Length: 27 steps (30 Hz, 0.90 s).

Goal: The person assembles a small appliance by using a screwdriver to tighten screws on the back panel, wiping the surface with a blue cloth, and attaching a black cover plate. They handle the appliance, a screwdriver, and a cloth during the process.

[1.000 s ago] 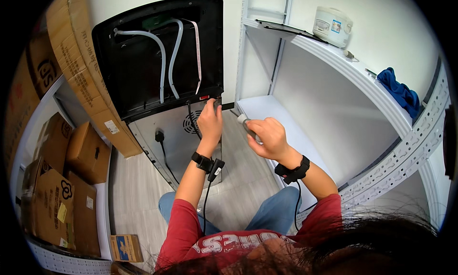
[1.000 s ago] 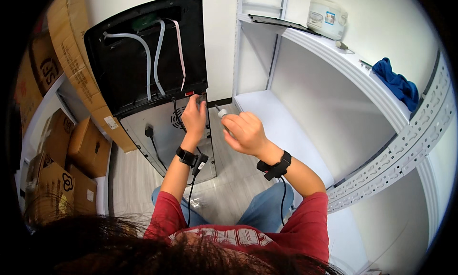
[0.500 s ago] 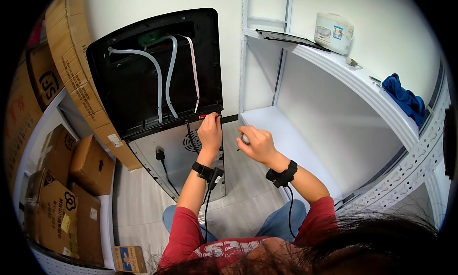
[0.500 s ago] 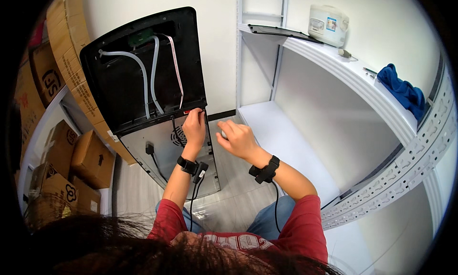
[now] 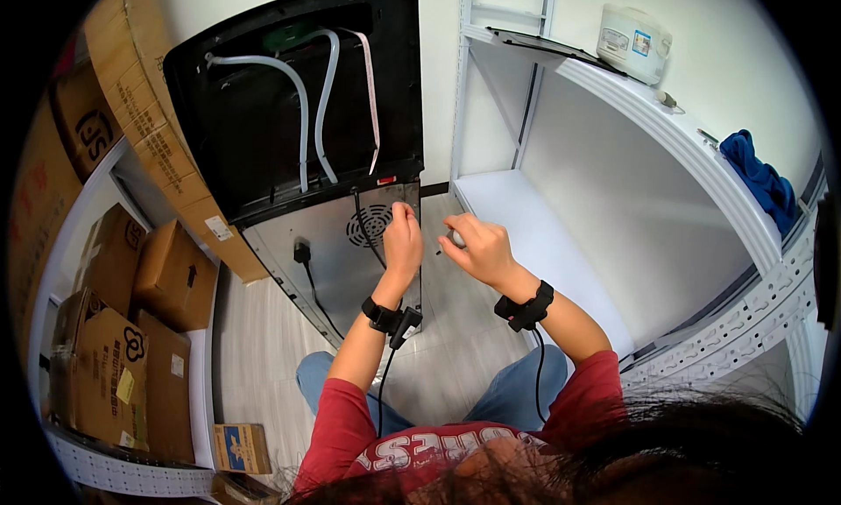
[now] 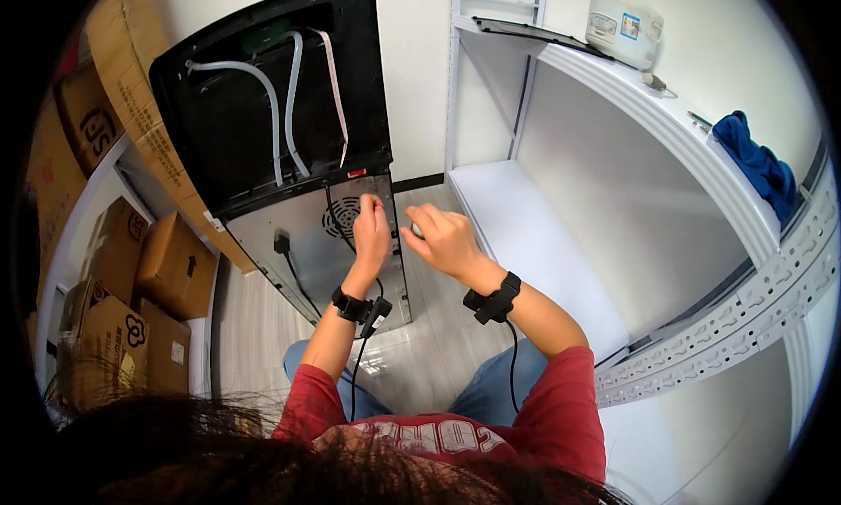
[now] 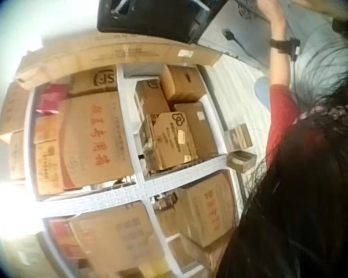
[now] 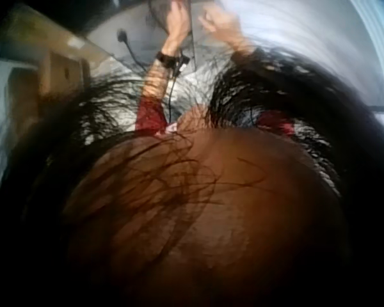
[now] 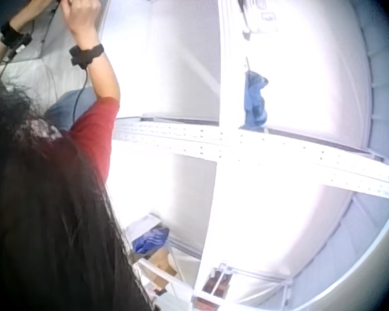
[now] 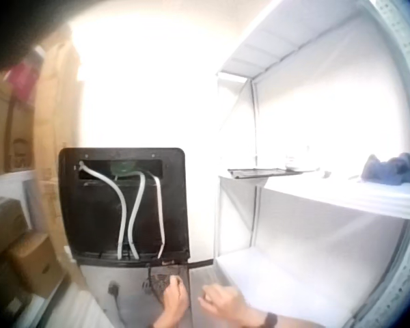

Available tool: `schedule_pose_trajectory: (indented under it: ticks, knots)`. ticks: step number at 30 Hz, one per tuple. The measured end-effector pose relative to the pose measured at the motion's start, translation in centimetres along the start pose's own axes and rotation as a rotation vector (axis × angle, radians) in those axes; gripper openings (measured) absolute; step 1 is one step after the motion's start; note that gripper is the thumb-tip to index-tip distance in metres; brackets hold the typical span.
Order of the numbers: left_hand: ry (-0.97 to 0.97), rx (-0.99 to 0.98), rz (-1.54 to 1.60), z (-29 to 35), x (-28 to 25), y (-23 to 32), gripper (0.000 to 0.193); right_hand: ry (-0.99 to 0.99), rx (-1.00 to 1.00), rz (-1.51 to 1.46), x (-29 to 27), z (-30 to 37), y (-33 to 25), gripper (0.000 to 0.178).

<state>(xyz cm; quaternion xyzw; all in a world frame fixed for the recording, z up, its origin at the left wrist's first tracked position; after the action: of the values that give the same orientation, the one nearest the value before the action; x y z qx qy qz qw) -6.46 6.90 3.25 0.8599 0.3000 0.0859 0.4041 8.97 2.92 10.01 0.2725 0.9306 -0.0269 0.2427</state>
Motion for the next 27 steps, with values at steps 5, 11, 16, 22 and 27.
schedule_pose_trajectory:
  ticks: [5, 11, 16, 22, 27]
  knots:
    - [-0.023, -0.217, 0.23, 2.9, 0.7, -6.5, 0.013, -0.049, -0.003, -0.016, 0.6, 1.3, -1.5, 0.022]
    - [-0.125, -0.674, 0.604, 5.6, 3.1, -9.8, 0.026, -0.069, -0.015, 0.017, -0.1, 2.2, -1.9, 0.023]
    - [-0.162, -0.512, 0.328, 4.7, 2.1, -8.6, 0.034, 0.025, 0.003, 0.02, -1.9, 1.3, -2.4, 0.023]
    - [-0.117, -0.184, 0.195, 2.6, 1.5, -1.5, 0.018, 0.207, -0.029, 0.053, -4.8, 0.6, -2.2, 0.026]
    - [-0.11, -0.009, 0.079, 1.9, 1.8, 2.9, 0.014, 0.262, -0.069, 0.089, -5.5, -0.1, -2.3, 0.031]
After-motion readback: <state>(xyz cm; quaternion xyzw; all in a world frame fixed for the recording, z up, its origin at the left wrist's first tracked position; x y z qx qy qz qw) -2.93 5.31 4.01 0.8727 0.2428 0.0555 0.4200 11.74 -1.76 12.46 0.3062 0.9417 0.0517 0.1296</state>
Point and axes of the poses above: each hand's wrist, its own z-axis away from the middle knuckle, its own x-axis out of the palm, y = z × x, the point moved 8 cm from there along -z, towards the middle knuckle, and after that the axes turned 11 degrees about z, right-handed, at the moved point
